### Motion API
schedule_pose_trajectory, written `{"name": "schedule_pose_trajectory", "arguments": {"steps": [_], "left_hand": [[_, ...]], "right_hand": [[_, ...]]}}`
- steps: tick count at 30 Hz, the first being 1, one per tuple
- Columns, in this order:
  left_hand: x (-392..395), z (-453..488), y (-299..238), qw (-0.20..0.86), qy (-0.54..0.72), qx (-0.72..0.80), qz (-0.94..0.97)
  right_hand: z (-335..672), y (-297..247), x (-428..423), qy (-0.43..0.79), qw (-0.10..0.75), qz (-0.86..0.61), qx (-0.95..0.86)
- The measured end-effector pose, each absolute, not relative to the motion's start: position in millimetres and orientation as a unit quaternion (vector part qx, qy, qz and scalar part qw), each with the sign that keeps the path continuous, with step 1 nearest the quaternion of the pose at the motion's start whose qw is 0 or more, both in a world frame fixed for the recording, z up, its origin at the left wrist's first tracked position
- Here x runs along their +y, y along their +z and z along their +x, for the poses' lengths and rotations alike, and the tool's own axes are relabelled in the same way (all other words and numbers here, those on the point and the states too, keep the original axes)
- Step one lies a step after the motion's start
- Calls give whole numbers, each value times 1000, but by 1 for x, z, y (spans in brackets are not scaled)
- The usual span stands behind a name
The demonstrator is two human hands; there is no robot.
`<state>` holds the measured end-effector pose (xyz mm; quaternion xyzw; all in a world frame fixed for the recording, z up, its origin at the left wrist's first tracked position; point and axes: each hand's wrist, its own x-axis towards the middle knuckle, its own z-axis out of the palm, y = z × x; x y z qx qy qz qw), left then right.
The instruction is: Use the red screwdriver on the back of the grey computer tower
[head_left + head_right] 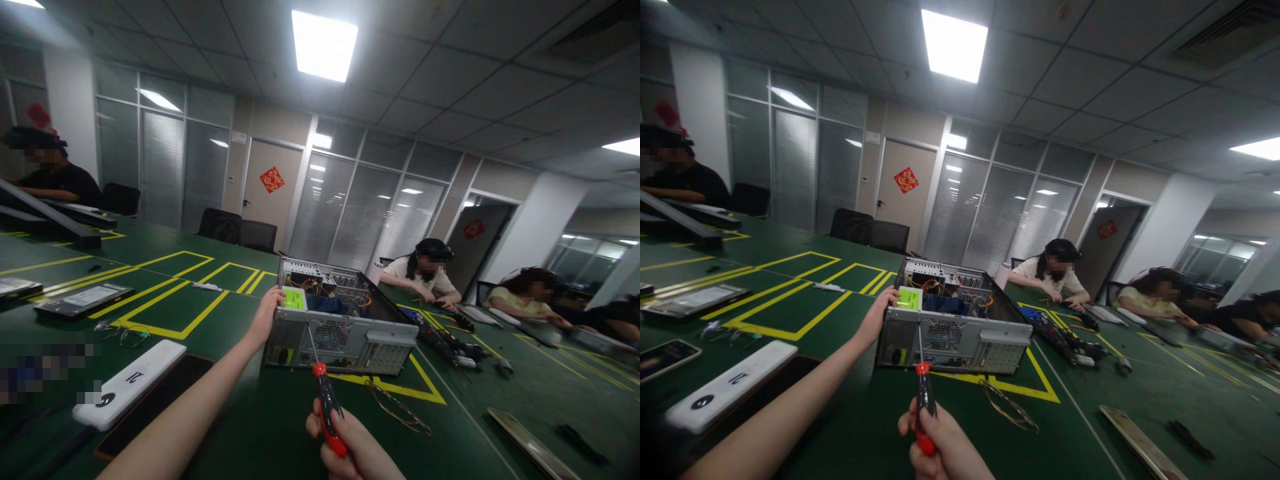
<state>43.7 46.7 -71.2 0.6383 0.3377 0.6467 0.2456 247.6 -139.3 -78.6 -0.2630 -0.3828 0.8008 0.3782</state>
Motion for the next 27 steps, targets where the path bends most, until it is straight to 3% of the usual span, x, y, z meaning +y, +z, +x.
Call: {"name": "schedule_pose_trajectory", "arguments": {"steps": [12,22,27], "left_hand": [[48,44,-72,240,651,333,639],[43,43,-68,230,637,347,649],[45,43,-70,228,642,343,646]], "right_hand": [[254,-46,-153,845,338,-254,-328],[253,-64,-147,801,422,-239,-351],[256,-65,-147,803,401,-271,-347]]}}
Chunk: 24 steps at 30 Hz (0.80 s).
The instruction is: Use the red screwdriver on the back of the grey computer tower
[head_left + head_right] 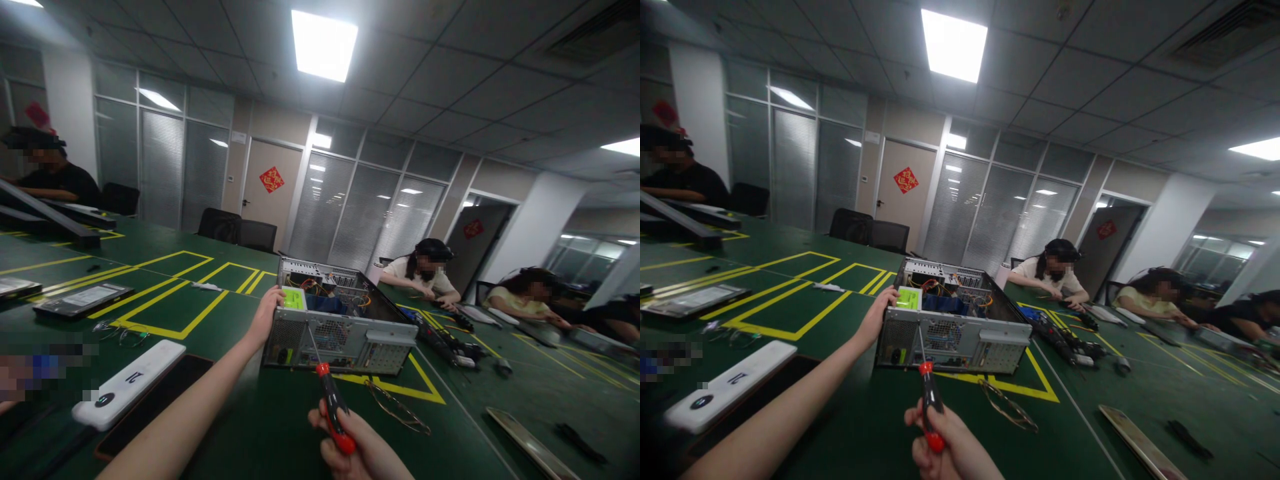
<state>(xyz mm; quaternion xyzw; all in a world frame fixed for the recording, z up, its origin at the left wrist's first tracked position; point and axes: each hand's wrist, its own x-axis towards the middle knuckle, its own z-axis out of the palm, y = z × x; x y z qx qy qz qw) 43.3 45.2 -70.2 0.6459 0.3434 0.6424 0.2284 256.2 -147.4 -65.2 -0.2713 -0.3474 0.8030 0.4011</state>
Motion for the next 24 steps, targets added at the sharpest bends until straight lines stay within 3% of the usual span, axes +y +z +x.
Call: {"name": "schedule_pose_trajectory", "arguments": {"steps": [10,15,24], "left_hand": [[48,44,-72,231,649,339,641],[47,44,-72,228,648,340,642],[47,43,-71,220,648,337,647]], "right_hand": [[256,-65,-146,847,340,-209,-352],[256,-74,-143,832,325,-246,-376],[260,-102,-134,815,391,-219,-368]]}}
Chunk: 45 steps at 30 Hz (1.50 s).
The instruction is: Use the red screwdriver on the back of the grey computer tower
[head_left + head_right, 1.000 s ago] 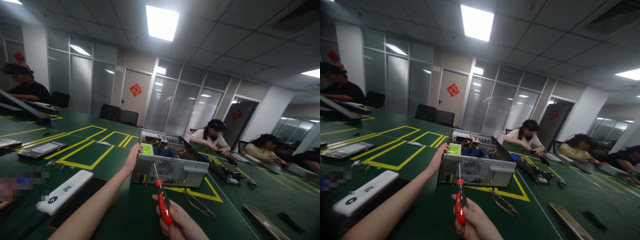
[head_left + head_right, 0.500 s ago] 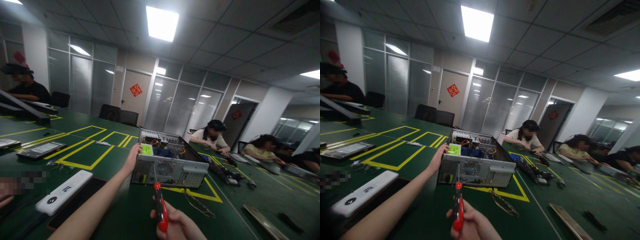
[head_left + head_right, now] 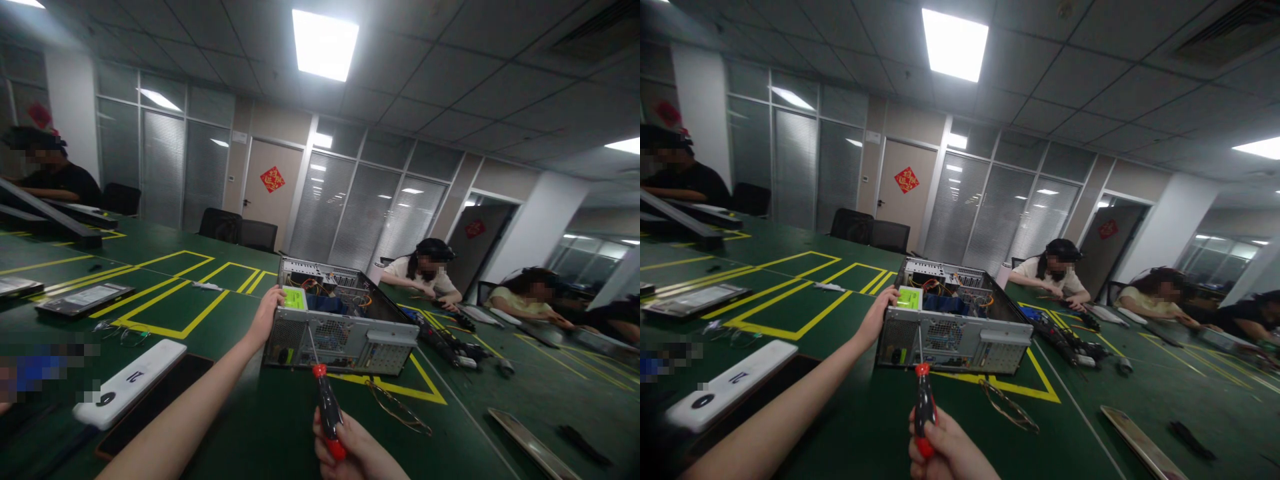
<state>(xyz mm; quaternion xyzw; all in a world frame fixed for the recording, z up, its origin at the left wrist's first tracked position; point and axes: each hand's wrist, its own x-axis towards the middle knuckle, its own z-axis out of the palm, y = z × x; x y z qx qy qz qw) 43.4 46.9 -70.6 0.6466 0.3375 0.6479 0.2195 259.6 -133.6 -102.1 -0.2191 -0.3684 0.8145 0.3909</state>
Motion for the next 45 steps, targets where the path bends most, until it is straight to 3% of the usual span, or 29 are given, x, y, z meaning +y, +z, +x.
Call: {"name": "schedule_pose_trajectory", "arguments": {"steps": [14,27,34,45], "left_hand": [[44,44,-68,237,640,342,646],[46,44,-70,237,646,343,639],[48,44,-71,234,649,338,640],[47,45,-71,236,651,337,638]], "right_hand": [[255,-82,-143,828,323,-244,-388],[259,-97,-138,782,413,-242,-398],[260,-82,-144,788,363,-235,-439],[253,-86,-141,813,389,-257,-350]]}}
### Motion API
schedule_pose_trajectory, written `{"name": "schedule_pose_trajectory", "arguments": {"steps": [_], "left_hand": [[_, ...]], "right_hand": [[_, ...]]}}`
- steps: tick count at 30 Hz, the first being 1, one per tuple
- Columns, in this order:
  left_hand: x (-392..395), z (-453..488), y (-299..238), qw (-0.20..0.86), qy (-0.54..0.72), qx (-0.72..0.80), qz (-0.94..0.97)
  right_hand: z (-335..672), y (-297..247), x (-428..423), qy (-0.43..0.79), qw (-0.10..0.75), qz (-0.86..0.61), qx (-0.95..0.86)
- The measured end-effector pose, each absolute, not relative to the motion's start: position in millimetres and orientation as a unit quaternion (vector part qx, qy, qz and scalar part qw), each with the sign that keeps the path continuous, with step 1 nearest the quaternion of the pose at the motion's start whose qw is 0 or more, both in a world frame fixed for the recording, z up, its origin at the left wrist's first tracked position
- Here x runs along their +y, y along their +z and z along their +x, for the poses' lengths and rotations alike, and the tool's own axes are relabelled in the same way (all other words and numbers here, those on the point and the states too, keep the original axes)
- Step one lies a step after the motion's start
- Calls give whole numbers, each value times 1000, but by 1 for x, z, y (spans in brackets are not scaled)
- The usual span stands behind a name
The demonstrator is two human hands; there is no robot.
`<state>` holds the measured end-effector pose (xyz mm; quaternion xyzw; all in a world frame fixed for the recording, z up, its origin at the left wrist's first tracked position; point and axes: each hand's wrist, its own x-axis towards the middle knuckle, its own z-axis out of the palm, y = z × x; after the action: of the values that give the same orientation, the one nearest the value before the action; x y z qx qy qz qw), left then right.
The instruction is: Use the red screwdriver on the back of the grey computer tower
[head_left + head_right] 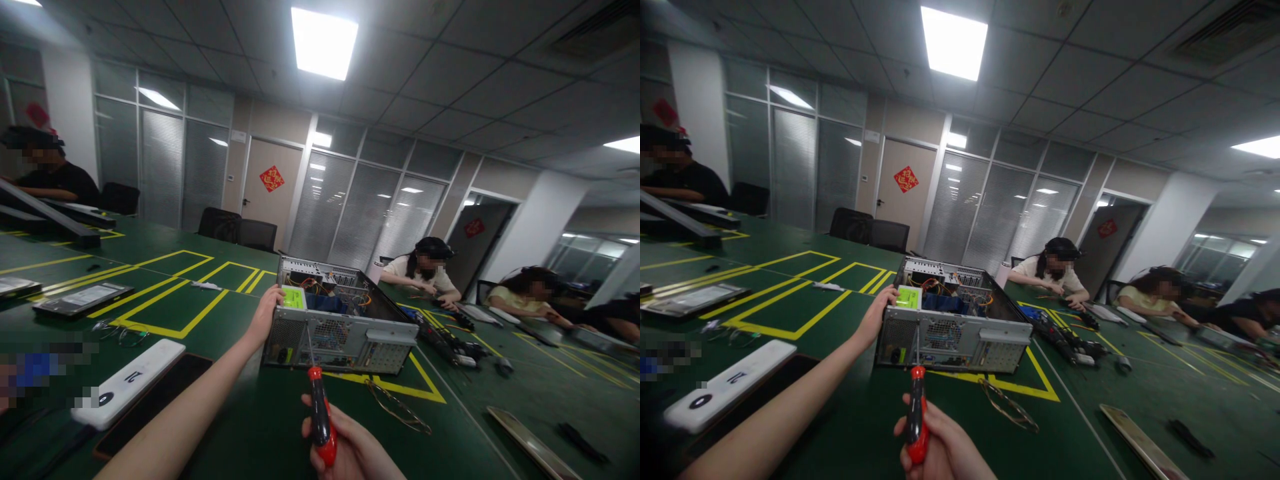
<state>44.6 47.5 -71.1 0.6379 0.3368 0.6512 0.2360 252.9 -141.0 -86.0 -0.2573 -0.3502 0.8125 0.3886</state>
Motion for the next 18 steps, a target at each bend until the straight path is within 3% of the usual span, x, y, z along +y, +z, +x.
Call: {"name": "schedule_pose_trajectory", "arguments": {"steps": [14,18], "left_hand": [[50,44,-73,239,651,337,636],[50,45,-73,230,651,342,637]], "right_hand": [[259,-86,-141,785,421,-238,-388],[263,-93,-138,807,363,-220,-410]]}}
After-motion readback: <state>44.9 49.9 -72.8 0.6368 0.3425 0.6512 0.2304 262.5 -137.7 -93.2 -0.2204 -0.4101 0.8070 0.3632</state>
